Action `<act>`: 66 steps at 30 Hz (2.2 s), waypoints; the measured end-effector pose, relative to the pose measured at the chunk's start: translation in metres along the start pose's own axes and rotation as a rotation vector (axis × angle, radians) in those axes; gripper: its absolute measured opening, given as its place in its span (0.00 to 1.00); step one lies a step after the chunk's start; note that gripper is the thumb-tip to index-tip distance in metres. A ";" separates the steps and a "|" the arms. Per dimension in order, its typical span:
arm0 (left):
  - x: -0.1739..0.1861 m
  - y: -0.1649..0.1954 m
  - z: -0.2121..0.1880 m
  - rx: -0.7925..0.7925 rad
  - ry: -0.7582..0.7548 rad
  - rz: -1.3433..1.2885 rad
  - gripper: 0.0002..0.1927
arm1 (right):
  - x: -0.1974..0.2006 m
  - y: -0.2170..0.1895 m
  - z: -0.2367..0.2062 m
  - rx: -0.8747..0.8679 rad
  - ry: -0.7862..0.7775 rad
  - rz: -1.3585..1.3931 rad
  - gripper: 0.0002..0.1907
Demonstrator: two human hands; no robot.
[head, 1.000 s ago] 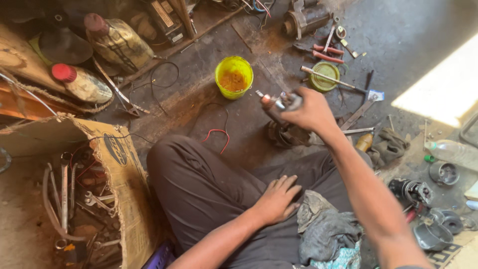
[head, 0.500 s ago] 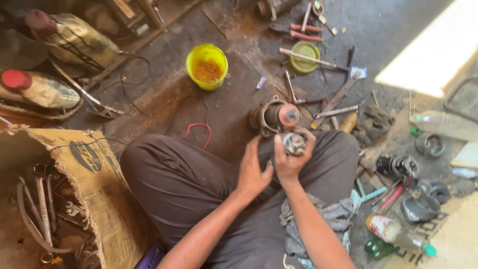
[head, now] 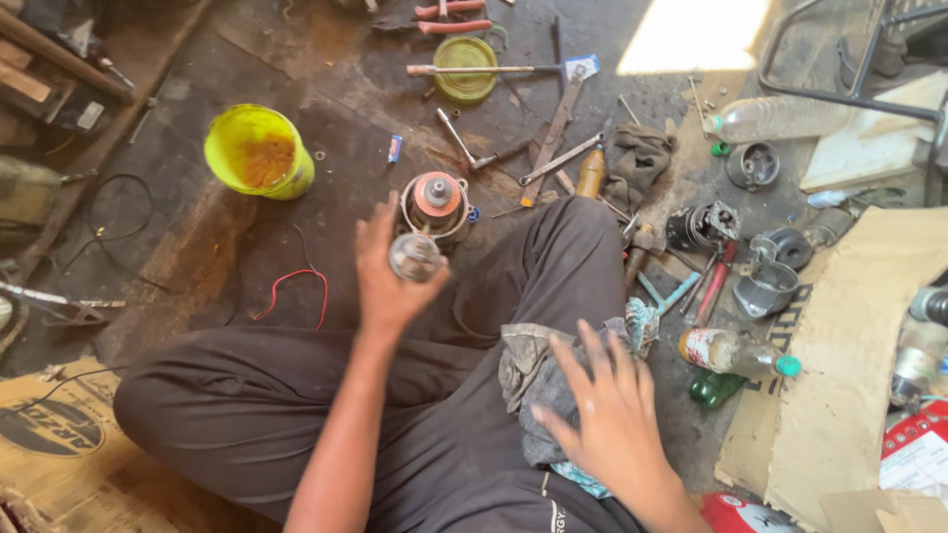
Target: The person sits cross-legged on the workshop floor repairing a starter motor. They handle a small bracket, wipe parts with a cloth, use a spanner and pliers to loosen fasteners, separate the end cap and housing from the motor body, and reassemble the components by hand.
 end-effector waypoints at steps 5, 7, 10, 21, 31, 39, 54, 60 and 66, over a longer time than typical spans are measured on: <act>0.004 -0.016 0.034 -0.014 -0.290 -0.011 0.47 | -0.065 0.016 -0.067 -0.240 -0.151 0.389 0.23; 0.009 -0.010 0.033 -0.085 -0.267 -0.043 0.41 | -0.075 0.050 -0.086 -0.431 -0.100 0.493 0.17; 0.017 -0.022 0.013 0.104 -0.091 -0.060 0.38 | -0.073 0.115 -0.093 -0.607 -0.032 0.424 0.19; 0.035 -0.003 -0.004 0.071 0.022 -0.006 0.33 | -0.199 0.309 -0.074 -1.253 0.727 1.335 0.20; 0.039 -0.003 0.022 0.090 -0.109 -0.042 0.35 | -0.148 0.330 -0.033 -1.079 1.013 0.540 0.40; 0.035 -0.013 0.035 0.048 -0.229 -0.034 0.33 | -0.178 0.352 -0.069 -1.283 0.898 0.850 0.26; 0.042 -0.053 0.021 0.207 -0.011 0.054 0.27 | -0.105 0.135 0.015 -0.366 0.434 1.269 0.50; -0.015 -0.032 -0.091 0.464 -0.581 -0.882 0.44 | -0.099 -0.021 0.090 -0.133 0.025 1.369 0.34; -0.012 -0.009 -0.095 0.287 -0.555 -0.801 0.57 | -0.054 -0.033 0.116 -0.021 0.067 1.209 0.39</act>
Point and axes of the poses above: each hand's wrist, its own z-axis towards the middle knuckle, its own x-axis out of the back of the hand, y = z × x, the point moved 10 cm from there along z, towards the middle knuckle, and after that the axes turned 12 degrees about x, right-handed, at the moved point
